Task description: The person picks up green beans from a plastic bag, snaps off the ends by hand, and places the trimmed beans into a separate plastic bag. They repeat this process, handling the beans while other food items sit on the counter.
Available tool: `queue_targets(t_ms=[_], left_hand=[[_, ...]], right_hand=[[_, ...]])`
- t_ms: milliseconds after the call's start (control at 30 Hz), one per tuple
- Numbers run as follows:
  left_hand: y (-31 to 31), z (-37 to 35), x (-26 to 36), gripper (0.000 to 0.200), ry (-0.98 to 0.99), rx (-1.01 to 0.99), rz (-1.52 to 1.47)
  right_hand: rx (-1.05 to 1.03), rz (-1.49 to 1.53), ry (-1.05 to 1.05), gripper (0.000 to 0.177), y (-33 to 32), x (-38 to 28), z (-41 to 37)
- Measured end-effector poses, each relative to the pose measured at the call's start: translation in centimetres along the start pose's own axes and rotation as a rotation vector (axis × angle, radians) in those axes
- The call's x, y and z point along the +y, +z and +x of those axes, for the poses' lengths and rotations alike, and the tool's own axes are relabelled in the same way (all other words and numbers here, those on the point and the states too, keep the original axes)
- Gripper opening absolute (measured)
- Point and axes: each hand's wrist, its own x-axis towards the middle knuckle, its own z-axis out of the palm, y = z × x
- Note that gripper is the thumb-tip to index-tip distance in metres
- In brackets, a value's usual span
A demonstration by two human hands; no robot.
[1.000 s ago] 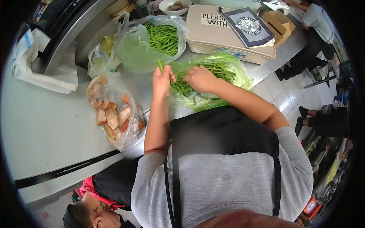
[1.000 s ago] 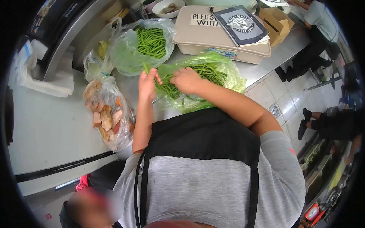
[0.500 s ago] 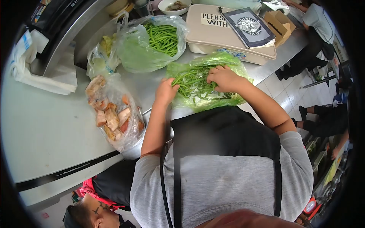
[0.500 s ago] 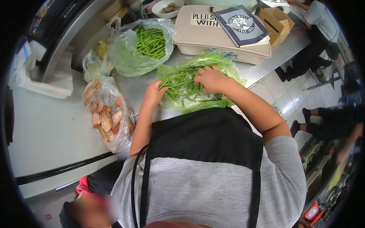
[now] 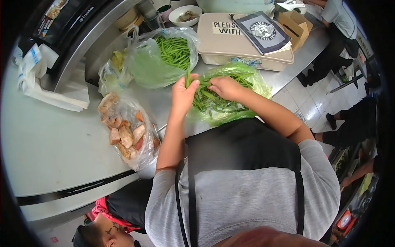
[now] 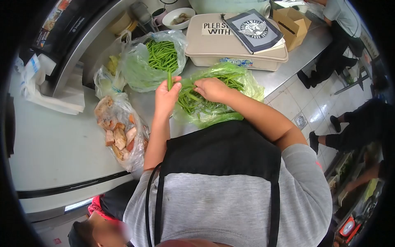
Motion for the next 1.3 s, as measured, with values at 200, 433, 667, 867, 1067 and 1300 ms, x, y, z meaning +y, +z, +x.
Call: queue_targets(t_ms=[200,433,667,867,1067,1300], left_hand=[[3.1,0.6,0.2,0.016,-0.129,-0.081,-0.395],[2.2,1.2,2.3,0.014,-0.215,-0.160,-0.501],[2.5,0.8,2.9,0.014,-0.294,-0.317,-0.453],[2.1,1.2,2.4,0.012,-0.256,-0.360,-0.361],[1.3,2.3,3.4,0.012,-0.177,-0.168,-0.584],[0.9,2.3,2.8,0.012,-0.102,-0.065,-0.834]], right_hand=[[0.030,0.029,0.051,0.016,-1.8,-1.6,-0.1],[0.229,0.816,0.170,0.021,-5.5,-1.2,1.6],[0.220,0.915,0.177,0.013,-6.1,-2.2,2.0],[-0.052,1.239,0.279,0.023,-6.3,-2.0,0.2],[-0.095,0.549,0.240,0.031,-4.2,-1.6,-1.5],[0.139,0.658,0.303,0.022,-3.5,-2.3,-1.0]])
